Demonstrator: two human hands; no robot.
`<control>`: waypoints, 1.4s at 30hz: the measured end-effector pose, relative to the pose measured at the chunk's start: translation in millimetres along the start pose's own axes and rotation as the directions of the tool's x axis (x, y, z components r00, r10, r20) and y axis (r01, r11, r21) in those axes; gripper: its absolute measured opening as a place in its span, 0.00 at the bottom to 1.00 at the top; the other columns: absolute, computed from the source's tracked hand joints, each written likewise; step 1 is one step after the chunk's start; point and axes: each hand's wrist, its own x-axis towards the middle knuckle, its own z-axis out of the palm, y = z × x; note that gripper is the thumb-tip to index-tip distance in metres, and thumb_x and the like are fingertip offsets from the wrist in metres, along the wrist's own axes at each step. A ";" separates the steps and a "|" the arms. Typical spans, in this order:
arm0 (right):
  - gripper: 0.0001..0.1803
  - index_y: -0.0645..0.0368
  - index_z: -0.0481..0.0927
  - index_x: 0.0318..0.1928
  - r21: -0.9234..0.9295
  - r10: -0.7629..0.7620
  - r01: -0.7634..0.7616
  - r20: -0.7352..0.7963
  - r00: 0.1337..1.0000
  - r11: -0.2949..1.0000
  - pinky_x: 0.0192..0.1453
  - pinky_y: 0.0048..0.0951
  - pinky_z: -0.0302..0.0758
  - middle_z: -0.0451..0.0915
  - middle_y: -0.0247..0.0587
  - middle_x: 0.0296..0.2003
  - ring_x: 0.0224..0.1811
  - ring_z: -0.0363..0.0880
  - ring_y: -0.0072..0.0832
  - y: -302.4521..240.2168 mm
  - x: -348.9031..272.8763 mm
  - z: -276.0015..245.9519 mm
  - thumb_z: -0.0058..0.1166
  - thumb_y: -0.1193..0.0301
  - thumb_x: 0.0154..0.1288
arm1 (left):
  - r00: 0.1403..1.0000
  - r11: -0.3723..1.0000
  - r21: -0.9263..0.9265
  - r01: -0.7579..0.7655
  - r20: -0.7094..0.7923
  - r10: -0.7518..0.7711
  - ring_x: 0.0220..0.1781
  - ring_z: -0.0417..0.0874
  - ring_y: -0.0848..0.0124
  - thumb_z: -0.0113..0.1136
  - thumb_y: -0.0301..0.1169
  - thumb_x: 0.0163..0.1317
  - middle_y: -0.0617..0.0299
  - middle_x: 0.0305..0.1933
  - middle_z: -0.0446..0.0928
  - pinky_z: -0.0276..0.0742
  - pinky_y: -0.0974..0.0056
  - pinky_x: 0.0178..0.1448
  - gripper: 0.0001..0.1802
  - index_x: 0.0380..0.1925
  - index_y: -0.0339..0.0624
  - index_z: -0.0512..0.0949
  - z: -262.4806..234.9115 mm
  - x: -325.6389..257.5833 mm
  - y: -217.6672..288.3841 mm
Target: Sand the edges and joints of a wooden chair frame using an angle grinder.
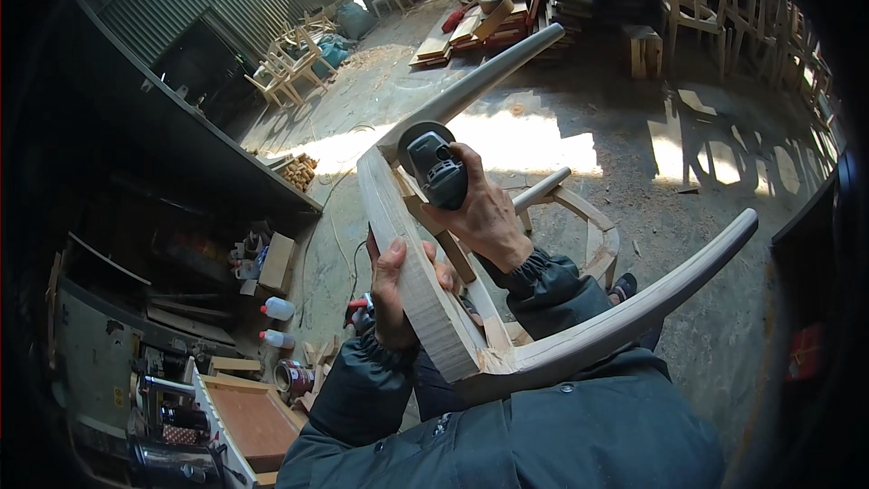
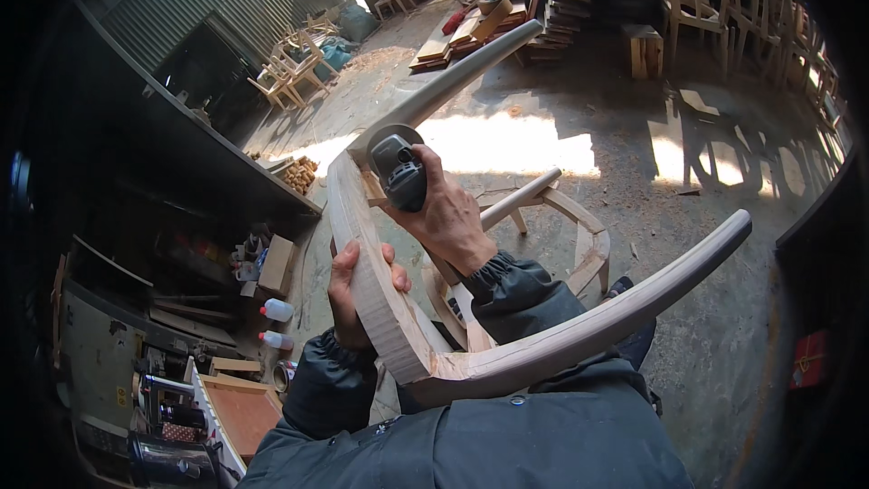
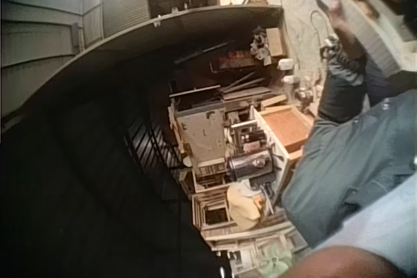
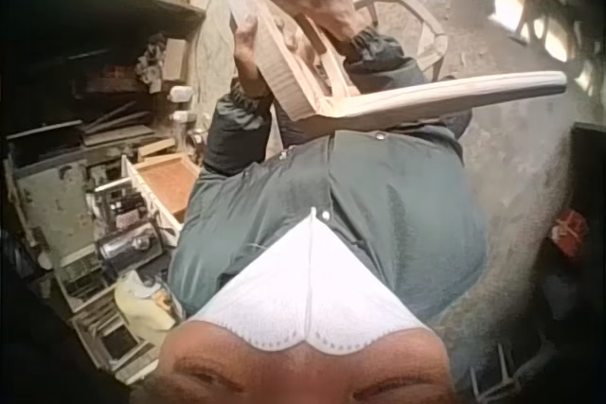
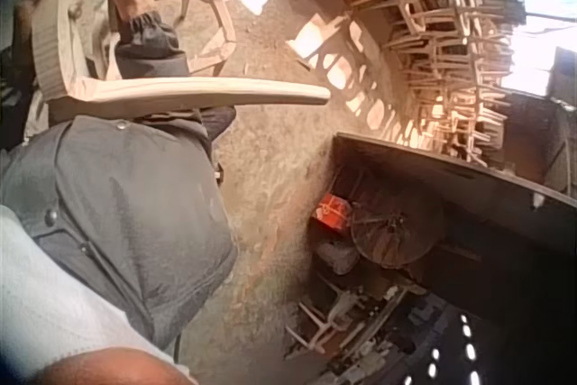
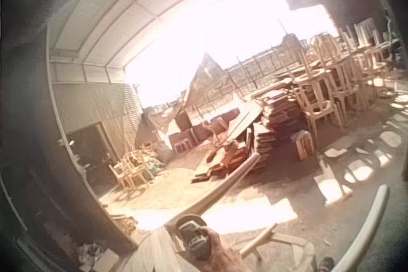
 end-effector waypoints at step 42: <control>0.53 0.49 0.56 0.76 0.098 -0.129 0.130 -0.016 0.992 0.987 0.52 0.52 0.86 0.84 0.61 0.50 0.48 0.90 0.56 9.0 26.0 7.5 0.77 0.60 0.57 | 0.989 0.970 0.221 -0.104 -0.077 0.124 0.33 0.81 0.62 0.52 0.51 0.76 0.57 0.42 0.73 0.80 0.57 0.41 0.24 0.53 0.40 0.67 5.4 -4.0 -8.0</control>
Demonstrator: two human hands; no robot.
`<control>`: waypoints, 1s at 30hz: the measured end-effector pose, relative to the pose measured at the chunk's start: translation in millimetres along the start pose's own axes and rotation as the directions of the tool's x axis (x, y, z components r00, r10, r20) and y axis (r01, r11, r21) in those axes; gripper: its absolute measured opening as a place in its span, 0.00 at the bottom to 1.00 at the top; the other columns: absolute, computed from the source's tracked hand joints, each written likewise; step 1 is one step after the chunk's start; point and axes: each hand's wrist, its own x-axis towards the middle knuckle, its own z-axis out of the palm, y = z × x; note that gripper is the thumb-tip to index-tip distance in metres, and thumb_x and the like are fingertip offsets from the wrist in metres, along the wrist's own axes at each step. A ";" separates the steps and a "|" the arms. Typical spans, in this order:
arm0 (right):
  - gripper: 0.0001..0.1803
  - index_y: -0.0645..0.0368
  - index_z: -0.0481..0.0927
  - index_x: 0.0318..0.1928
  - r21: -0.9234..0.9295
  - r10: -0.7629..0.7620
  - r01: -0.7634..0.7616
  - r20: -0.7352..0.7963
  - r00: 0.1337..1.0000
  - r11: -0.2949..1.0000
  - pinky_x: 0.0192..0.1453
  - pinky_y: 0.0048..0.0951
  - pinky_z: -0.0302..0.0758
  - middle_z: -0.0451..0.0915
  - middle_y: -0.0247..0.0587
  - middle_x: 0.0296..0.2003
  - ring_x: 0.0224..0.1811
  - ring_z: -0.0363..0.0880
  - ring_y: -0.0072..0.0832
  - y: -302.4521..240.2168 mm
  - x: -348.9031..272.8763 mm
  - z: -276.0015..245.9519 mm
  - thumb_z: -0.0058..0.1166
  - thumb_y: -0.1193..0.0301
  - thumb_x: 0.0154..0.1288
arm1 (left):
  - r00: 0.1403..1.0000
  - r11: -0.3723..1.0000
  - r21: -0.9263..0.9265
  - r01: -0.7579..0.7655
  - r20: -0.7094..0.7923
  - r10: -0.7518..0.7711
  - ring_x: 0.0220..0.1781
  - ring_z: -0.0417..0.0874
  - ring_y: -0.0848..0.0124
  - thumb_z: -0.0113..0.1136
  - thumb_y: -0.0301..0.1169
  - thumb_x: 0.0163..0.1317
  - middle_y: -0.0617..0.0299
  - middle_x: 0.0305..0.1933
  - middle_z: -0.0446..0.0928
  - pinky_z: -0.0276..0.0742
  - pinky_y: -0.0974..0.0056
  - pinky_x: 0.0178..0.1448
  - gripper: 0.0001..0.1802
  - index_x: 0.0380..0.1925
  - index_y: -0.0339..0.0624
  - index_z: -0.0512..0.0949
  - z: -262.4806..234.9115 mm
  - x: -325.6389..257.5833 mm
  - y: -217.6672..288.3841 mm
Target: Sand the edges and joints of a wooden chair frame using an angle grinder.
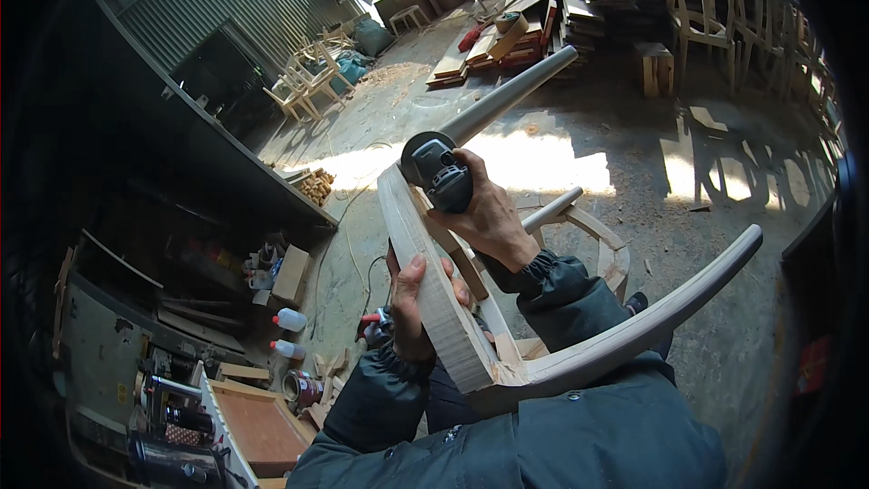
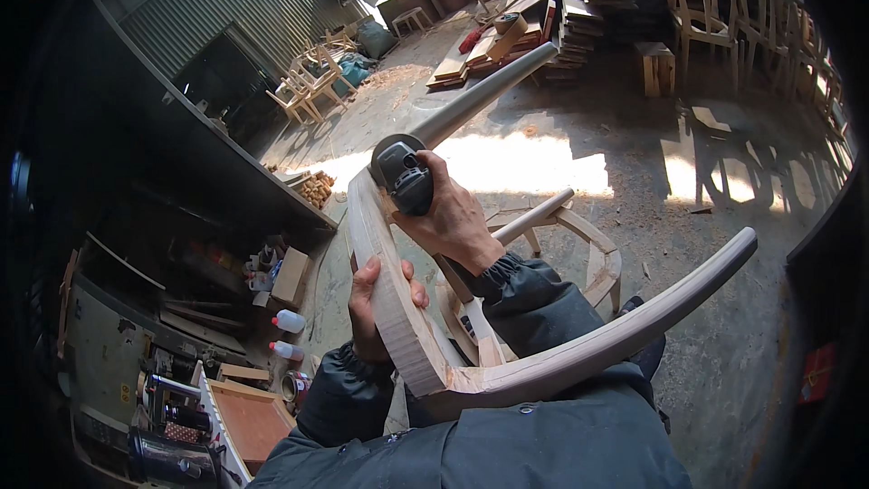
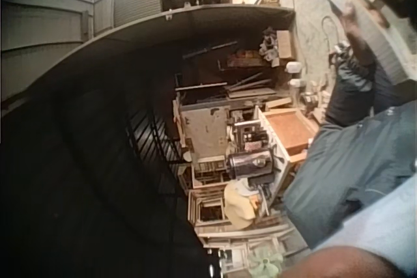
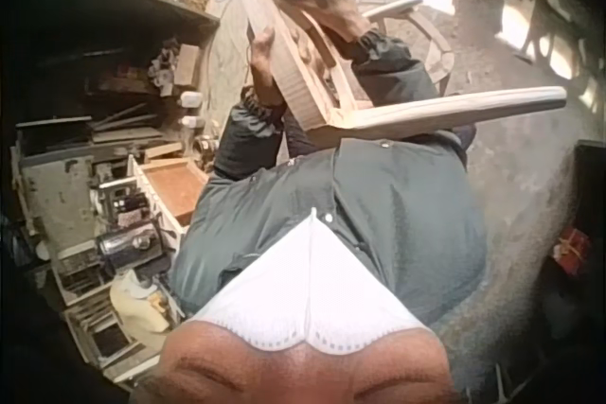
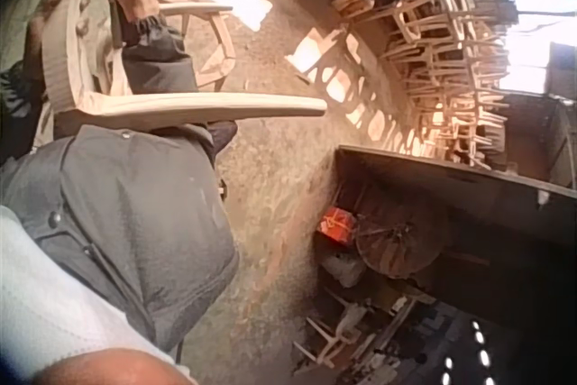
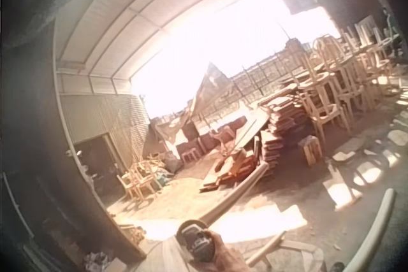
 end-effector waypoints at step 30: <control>0.53 0.56 0.53 0.75 -0.116 0.165 -0.151 0.124 0.978 0.982 0.55 0.48 0.84 0.86 0.63 0.46 0.50 0.89 0.58 -26.3 30.7 -42.7 0.75 0.54 0.62 | 0.997 0.997 0.030 -0.065 0.032 0.064 0.31 0.82 0.59 0.50 0.47 0.76 0.53 0.44 0.73 0.84 0.54 0.37 0.26 0.68 0.54 0.59 -2.3 -0.9 -3.3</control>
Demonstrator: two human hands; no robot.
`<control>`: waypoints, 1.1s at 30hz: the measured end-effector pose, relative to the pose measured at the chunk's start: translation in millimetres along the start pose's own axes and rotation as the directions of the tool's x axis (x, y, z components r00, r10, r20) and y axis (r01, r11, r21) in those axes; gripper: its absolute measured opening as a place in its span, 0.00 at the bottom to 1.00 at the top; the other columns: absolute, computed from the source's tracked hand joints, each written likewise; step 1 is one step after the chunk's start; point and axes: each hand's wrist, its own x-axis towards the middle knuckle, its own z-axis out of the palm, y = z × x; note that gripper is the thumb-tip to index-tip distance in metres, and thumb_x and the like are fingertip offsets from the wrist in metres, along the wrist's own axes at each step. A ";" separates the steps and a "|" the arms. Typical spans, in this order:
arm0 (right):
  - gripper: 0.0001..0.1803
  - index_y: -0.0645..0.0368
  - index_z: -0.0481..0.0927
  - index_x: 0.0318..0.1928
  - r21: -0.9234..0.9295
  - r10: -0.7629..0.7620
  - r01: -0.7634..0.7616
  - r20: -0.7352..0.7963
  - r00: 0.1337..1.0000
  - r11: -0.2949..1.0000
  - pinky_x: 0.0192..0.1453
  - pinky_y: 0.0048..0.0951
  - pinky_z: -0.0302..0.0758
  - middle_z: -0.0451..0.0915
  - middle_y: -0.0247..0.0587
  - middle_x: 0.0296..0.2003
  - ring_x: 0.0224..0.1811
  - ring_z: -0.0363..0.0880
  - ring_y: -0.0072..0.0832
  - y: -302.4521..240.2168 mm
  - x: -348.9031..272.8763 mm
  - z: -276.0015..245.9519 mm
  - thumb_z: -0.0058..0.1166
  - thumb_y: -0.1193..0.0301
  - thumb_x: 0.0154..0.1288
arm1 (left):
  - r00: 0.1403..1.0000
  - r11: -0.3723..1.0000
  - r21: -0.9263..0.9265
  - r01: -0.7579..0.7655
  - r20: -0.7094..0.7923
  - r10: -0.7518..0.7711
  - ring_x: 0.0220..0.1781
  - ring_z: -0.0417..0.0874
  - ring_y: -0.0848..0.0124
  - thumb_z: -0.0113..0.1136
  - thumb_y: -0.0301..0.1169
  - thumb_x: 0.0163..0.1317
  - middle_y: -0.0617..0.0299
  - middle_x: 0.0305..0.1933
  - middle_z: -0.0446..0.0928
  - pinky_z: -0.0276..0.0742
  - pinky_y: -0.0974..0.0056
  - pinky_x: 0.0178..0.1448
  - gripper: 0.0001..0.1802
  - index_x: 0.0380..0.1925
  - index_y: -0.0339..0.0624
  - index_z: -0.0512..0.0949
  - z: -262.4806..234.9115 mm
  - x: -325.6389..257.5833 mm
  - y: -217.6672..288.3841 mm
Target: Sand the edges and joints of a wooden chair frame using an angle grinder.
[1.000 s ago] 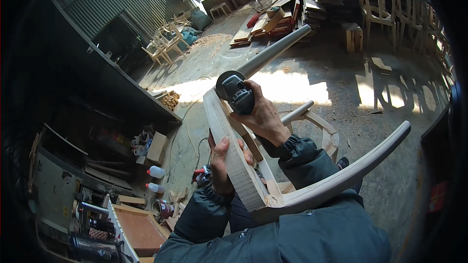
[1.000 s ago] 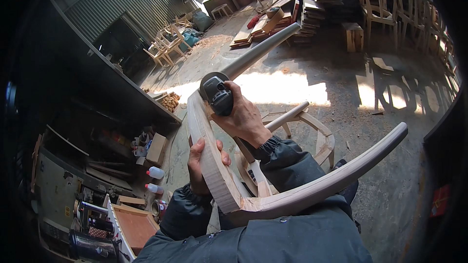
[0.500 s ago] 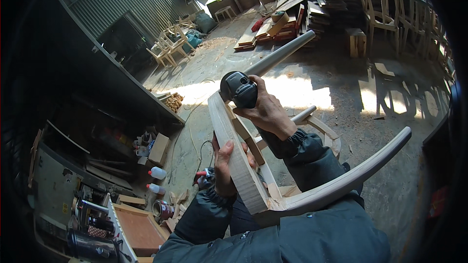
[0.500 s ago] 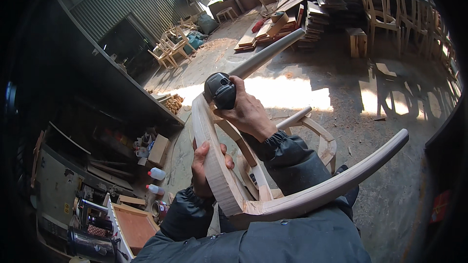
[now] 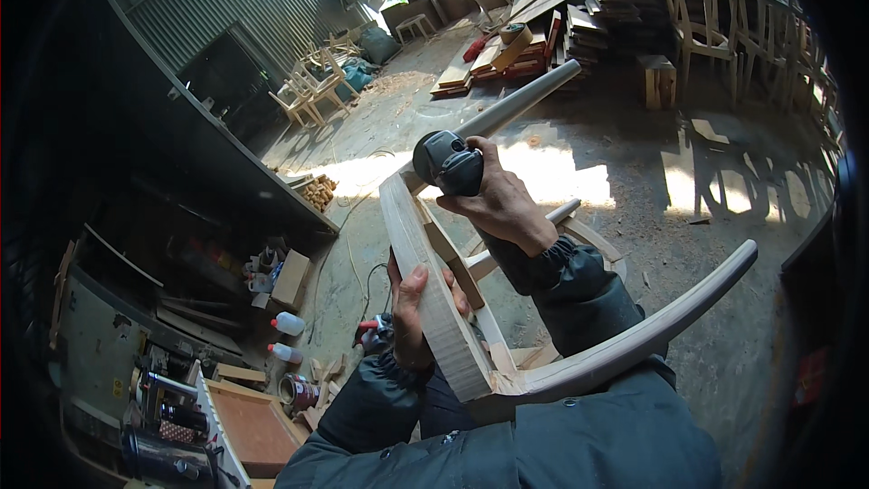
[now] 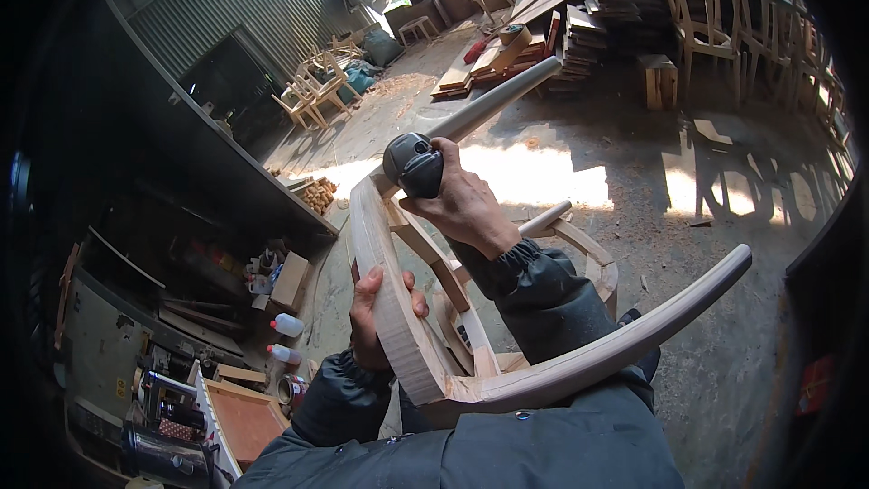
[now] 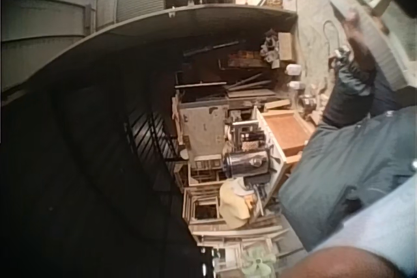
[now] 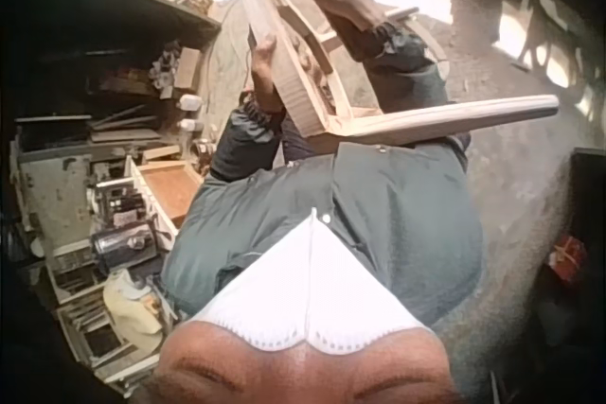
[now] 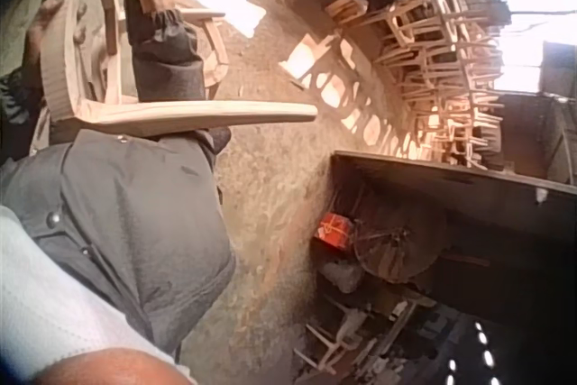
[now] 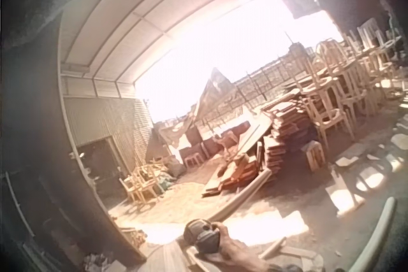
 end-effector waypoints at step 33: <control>0.55 0.60 0.51 0.73 -0.115 -0.058 0.062 0.036 0.998 0.991 0.57 0.50 0.82 0.85 0.66 0.46 0.52 0.87 0.61 -10.8 11.4 2.7 0.74 0.50 0.61 | 0.999 1.000 0.015 -0.017 -0.042 0.018 0.30 0.82 0.60 0.51 0.45 0.76 0.53 0.41 0.74 0.84 0.54 0.38 0.26 0.68 0.56 0.59 8.3 -2.4 0.4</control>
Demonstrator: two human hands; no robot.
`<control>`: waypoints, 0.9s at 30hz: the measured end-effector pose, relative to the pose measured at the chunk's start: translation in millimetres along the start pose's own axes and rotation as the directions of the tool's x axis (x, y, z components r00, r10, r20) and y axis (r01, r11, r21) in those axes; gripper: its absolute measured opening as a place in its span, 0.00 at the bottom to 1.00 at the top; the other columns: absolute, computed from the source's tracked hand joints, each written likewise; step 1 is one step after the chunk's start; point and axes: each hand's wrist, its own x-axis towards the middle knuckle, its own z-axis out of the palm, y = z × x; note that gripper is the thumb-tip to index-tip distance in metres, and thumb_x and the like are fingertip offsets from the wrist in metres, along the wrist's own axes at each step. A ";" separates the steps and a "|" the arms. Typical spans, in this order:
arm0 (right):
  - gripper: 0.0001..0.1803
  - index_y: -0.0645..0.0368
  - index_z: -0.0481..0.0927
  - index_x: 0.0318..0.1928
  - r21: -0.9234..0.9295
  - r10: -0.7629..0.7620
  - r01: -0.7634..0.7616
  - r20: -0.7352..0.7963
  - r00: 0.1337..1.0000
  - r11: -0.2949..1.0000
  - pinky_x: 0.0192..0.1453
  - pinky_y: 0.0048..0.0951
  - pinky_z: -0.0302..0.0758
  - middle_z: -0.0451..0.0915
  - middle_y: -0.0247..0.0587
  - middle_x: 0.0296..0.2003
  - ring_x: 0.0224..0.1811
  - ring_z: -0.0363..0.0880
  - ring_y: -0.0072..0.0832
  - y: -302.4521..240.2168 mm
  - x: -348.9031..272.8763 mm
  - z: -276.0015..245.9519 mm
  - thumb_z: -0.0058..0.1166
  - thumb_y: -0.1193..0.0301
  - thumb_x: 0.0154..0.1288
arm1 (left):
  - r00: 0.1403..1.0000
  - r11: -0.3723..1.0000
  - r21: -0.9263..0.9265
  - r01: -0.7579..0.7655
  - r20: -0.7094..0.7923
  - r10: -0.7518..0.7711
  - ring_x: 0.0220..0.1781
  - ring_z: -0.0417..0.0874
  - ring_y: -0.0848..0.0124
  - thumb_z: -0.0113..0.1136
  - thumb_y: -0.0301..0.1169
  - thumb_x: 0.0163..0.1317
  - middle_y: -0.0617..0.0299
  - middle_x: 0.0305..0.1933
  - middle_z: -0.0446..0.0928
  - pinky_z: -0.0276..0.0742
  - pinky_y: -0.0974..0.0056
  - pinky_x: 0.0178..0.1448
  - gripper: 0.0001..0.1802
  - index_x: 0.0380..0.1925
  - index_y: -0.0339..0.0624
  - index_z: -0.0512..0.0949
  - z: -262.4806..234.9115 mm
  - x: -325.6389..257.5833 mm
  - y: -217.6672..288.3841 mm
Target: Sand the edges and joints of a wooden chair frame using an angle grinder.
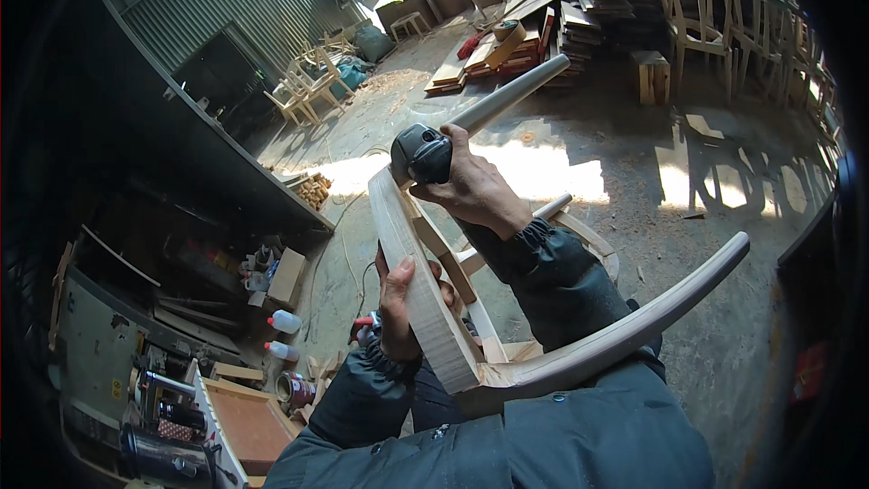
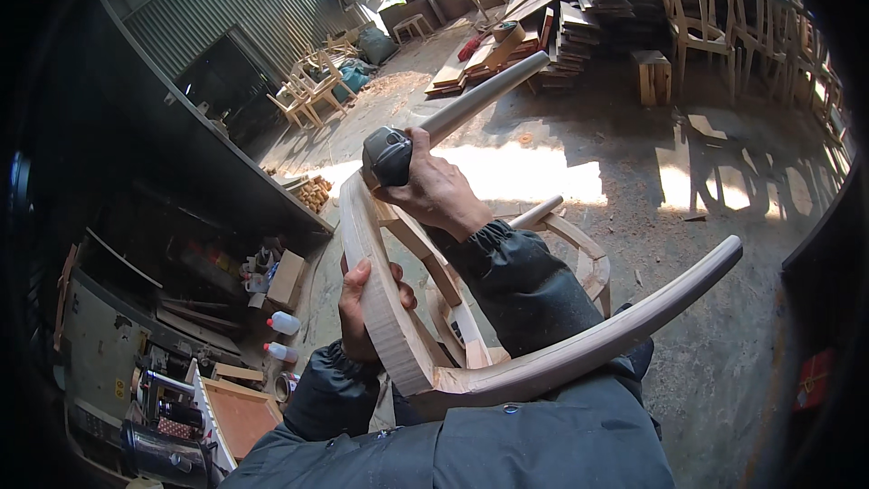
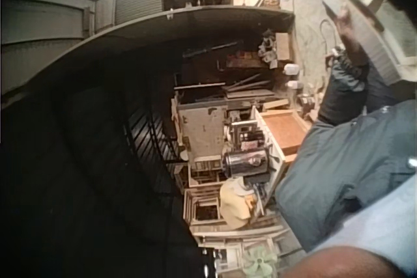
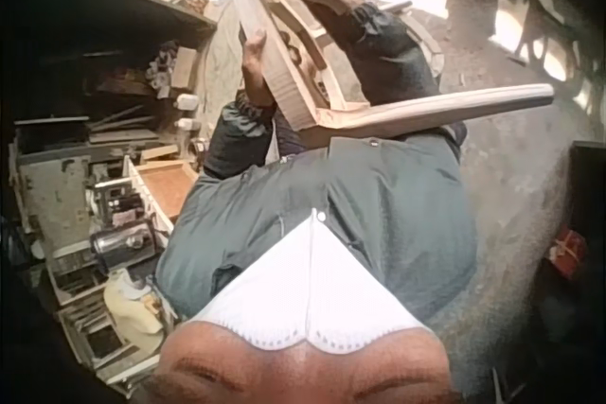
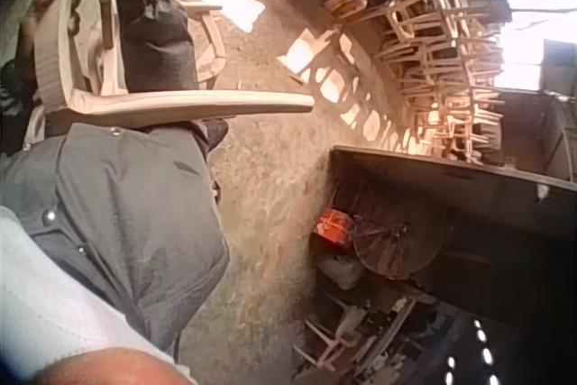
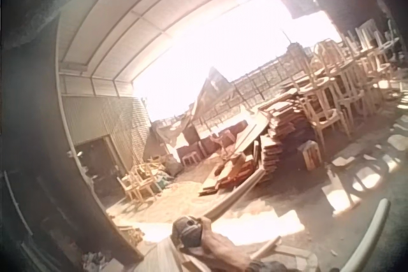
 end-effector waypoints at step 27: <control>0.56 0.57 0.50 0.77 0.147 0.060 -0.049 -0.070 0.996 0.988 0.55 0.48 0.84 0.86 0.63 0.47 0.49 0.89 0.58 -1.2 -16.6 17.6 0.74 0.53 0.60 | 0.999 0.999 0.033 -0.021 0.026 0.020 0.29 0.83 0.61 0.50 0.44 0.76 0.53 0.41 0.74 0.84 0.55 0.36 0.25 0.67 0.51 0.59 -7.0 2.9 -3.8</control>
